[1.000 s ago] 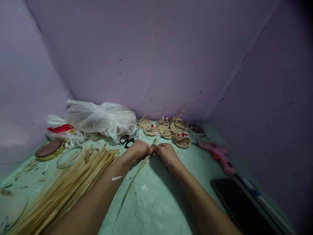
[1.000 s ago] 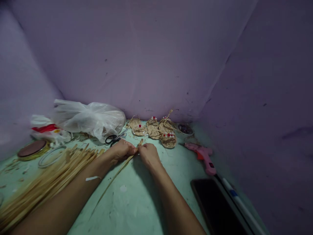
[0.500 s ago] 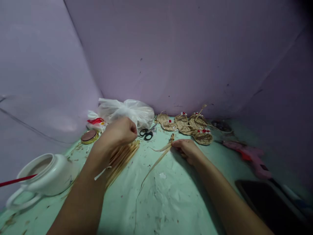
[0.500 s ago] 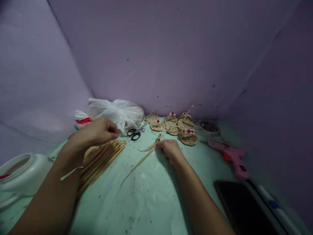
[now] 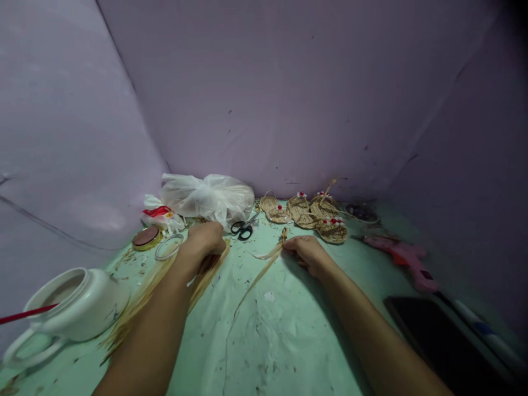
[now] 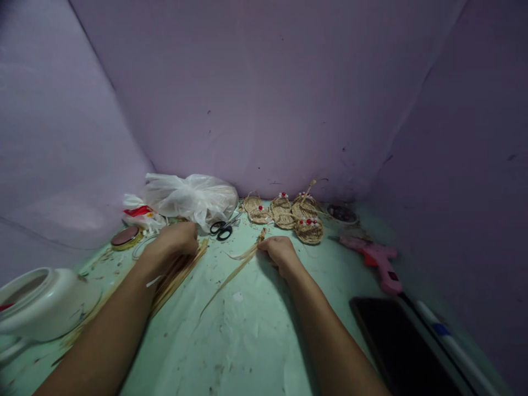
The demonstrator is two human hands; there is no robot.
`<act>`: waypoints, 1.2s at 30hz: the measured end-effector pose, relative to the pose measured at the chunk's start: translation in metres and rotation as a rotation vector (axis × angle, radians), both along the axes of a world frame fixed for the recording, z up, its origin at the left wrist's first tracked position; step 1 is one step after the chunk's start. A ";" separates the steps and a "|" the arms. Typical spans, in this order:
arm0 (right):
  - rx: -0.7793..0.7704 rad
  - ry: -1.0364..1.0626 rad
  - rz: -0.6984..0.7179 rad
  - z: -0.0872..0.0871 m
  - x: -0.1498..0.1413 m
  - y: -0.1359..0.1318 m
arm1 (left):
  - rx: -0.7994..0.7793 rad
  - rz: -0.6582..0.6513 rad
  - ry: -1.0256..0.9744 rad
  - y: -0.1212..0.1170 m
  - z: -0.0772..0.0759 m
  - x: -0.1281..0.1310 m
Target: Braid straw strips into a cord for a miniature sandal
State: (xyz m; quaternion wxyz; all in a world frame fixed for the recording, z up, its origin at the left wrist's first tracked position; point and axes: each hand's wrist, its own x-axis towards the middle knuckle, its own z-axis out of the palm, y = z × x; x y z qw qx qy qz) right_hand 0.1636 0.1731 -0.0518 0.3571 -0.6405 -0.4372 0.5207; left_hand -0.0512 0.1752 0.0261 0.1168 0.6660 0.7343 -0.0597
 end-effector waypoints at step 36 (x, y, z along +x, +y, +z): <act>-0.014 0.038 -0.007 -0.002 0.000 0.001 | 0.125 -0.015 -0.157 0.008 -0.008 0.000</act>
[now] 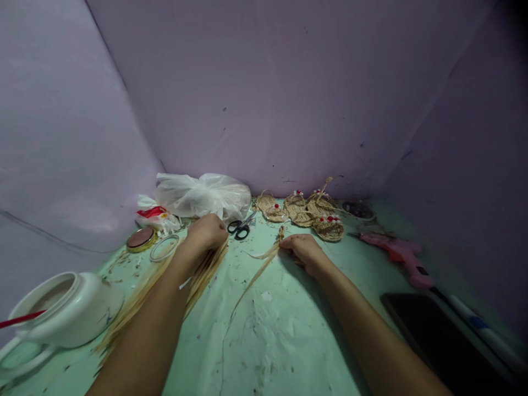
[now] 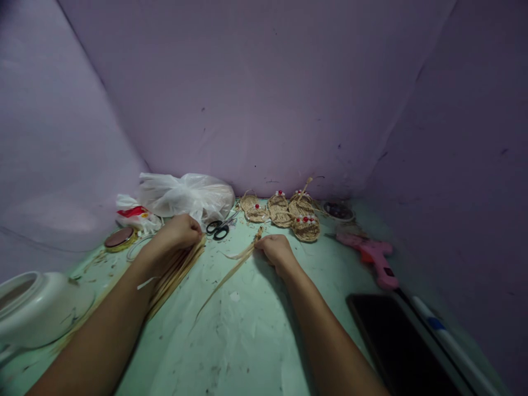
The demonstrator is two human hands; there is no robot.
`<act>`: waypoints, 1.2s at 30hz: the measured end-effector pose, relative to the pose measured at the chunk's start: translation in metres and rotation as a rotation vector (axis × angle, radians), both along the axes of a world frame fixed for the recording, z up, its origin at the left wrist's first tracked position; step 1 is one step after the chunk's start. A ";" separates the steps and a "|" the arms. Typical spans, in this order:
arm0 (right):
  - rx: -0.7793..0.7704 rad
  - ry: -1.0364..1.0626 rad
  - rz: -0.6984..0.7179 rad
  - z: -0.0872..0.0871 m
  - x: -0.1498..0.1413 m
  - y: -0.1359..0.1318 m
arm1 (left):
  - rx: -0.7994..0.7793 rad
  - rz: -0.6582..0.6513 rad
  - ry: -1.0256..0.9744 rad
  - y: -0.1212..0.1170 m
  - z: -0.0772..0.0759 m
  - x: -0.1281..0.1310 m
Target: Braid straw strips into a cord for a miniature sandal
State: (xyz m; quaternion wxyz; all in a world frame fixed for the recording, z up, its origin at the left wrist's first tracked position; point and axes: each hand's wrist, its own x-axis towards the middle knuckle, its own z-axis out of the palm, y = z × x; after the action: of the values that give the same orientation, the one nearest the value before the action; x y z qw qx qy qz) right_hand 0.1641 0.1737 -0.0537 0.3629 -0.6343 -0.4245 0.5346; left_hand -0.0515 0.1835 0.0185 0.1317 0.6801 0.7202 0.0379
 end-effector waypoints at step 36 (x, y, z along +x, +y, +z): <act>-0.014 0.178 0.028 0.004 0.007 0.000 | -0.331 0.105 -0.776 0.009 -0.041 0.093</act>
State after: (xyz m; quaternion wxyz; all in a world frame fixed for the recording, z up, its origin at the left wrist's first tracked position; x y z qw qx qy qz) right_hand 0.1710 0.1738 -0.0493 0.3873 -0.5809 -0.3959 0.5966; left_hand 0.0413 0.1929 -0.0230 0.4984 0.5474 0.6473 0.1816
